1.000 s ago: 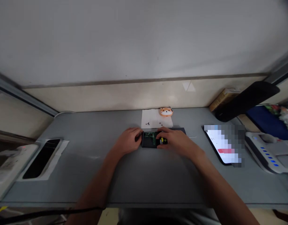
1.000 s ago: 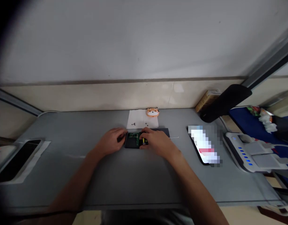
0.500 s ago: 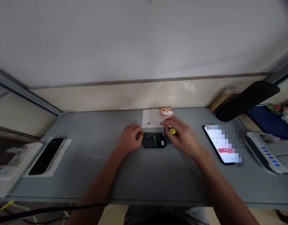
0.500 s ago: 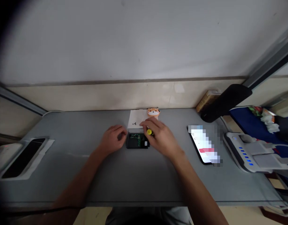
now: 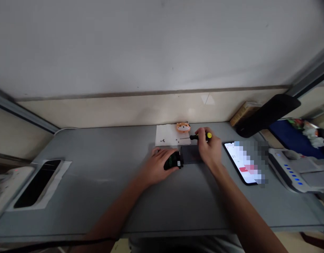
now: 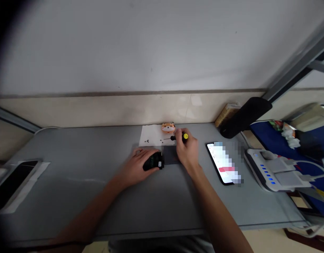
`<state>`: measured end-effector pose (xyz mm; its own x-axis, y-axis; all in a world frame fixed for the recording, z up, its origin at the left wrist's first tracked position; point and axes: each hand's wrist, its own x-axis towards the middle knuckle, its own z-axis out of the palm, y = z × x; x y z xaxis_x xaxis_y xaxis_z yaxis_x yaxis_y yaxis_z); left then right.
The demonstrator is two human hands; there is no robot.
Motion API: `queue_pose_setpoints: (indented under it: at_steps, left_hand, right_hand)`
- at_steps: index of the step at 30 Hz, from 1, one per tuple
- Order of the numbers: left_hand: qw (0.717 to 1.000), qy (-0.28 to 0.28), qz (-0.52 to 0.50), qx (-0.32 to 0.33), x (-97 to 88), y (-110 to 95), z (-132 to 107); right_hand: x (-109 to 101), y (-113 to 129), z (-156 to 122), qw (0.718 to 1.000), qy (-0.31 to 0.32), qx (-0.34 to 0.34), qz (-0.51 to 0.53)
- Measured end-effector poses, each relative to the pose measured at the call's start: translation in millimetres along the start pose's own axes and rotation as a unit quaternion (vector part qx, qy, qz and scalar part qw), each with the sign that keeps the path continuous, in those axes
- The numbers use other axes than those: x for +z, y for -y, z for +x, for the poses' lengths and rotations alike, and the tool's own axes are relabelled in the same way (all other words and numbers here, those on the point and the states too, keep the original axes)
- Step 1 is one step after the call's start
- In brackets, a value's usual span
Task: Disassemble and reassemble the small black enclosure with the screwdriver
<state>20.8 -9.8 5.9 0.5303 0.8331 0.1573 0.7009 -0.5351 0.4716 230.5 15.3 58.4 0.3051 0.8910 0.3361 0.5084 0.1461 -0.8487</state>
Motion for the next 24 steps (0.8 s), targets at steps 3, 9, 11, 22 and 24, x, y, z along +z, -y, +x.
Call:
queue_pose_setpoints:
  at_steps: [3, 9, 11, 22, 24]
  left_hand:
    - [1.0, 0.002, -0.01, -0.003, -0.9, 2, 1]
    - [1.0, -0.005, -0.02, 0.002, -0.4, 2, 0]
    - [1.0, -0.014, -0.017, 0.0, 0.5, 3, -1]
    - [0.997, -0.021, -0.055, -0.045, -0.6, 0, 3]
    - [0.997, -0.009, -0.056, -0.061, -3.2, -2, 4]
  right_hand:
    - [3, -2, -1, 1.0, 0.021, -0.003, -0.015]
    - [4, -5, -1, 0.999, 0.03, -0.014, -0.013]
    - [3, -5, 0, 1.0, 0.021, -0.012, -0.005]
    - [18, -3, -5, 0.969, -0.049, 0.172, 0.171]
    - [21, -6, -5, 0.955, -0.048, 0.213, 0.201]
